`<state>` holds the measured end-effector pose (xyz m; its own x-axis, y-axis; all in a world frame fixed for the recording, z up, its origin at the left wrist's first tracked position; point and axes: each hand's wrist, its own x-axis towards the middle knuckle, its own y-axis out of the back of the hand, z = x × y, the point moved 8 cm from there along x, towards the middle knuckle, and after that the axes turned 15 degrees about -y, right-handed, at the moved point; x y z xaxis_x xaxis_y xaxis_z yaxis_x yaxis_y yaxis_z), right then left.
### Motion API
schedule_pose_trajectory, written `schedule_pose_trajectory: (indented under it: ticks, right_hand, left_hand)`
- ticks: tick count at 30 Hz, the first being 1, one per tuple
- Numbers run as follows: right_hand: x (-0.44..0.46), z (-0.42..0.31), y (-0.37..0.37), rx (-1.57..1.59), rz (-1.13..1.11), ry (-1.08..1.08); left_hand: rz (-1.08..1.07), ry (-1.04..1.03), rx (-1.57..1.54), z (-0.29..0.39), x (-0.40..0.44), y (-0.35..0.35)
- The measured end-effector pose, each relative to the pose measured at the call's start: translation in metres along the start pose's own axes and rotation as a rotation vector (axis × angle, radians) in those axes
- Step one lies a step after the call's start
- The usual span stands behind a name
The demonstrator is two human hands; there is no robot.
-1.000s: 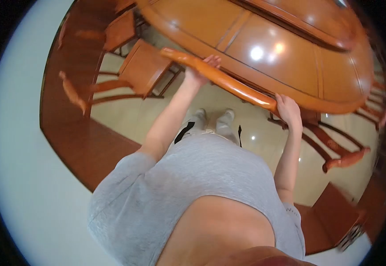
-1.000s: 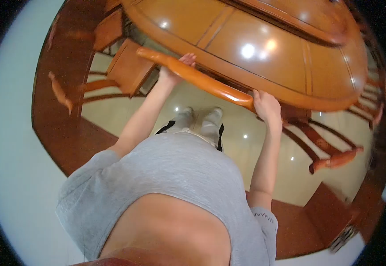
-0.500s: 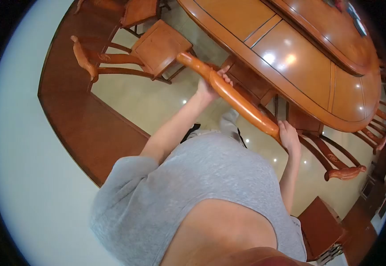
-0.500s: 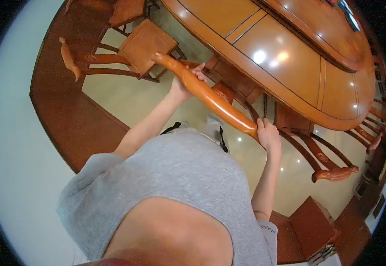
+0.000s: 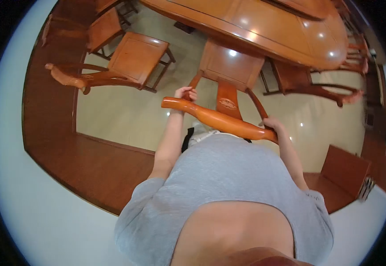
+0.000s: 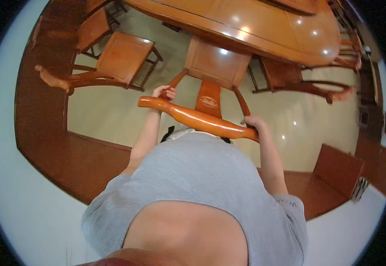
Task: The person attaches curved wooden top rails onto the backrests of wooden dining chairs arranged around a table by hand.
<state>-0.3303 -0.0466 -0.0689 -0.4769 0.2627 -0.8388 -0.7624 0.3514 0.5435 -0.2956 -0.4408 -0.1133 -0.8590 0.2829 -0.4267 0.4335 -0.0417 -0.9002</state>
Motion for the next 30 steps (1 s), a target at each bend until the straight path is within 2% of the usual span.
schedule_pose_trajectory:
  ticks: [1, 2, 4, 5, 8, 10, 12, 16, 18, 22, 24, 25, 30]
  right_hand:
    - [-0.002, 0.004, -0.012, 0.078, -0.003, -0.021]
    - [-0.005, 0.006, -0.022, 0.059, 0.013, -0.01]
    - [-0.007, 0.013, -0.031, 0.047, 0.018, -0.014]
    - [-0.009, 0.012, -0.032, 0.033, 0.033, 0.007]
    - [-0.033, 0.014, -0.034, 0.009, 0.064, 0.016]
    - [-0.041, 0.016, -0.037, 0.001, 0.087, 0.004]
    - [-0.048, 0.01, -0.043, -0.08, 0.062, 0.075]
    - [-0.073, 0.011, -0.042, -0.091, 0.033, 0.02]
    - [-0.094, 0.006, -0.044, -0.23, 0.022, -0.009]
    - [-0.125, -0.003, -0.045, -0.354, 0.002, 0.0]
    - [-0.125, -0.004, -0.046, -0.408, 0.067, 0.014]
    - [-0.123, -0.002, -0.049, -0.366, 0.024, -0.001]
    - [-0.107, -0.002, -0.048, -0.46, -0.03, 0.025]
  left_hand:
    - [0.105, -0.004, -0.048, -0.005, -0.013, 0.006]
    - [0.111, 0.023, -0.034, -0.01, -0.024, 0.006]
    - [-0.06, 0.002, 0.015, -0.009, -0.034, 0.001]
    - [-0.029, 0.02, -0.086, -0.008, -0.033, 0.002]
    - [-0.041, 0.042, -0.103, -0.012, -0.046, -0.001]
    - [0.042, -0.026, -0.017, -0.007, -0.053, 0.009]
    - [-0.055, 0.077, -0.129, -0.016, -0.065, 0.003]
    - [-0.039, 0.016, -0.147, -0.012, -0.078, 0.002]
    - [-0.076, 0.062, -0.111, -0.01, -0.084, 0.002]
    - [-0.113, 0.019, -0.112, -0.008, -0.095, 0.006]
    - [-0.215, 0.097, -0.127, -0.011, -0.101, -0.001]
    - [-0.234, 0.149, -0.18, -0.013, -0.106, -0.005]
    - [-0.169, 0.07, -0.208, -0.013, -0.112, -0.005]
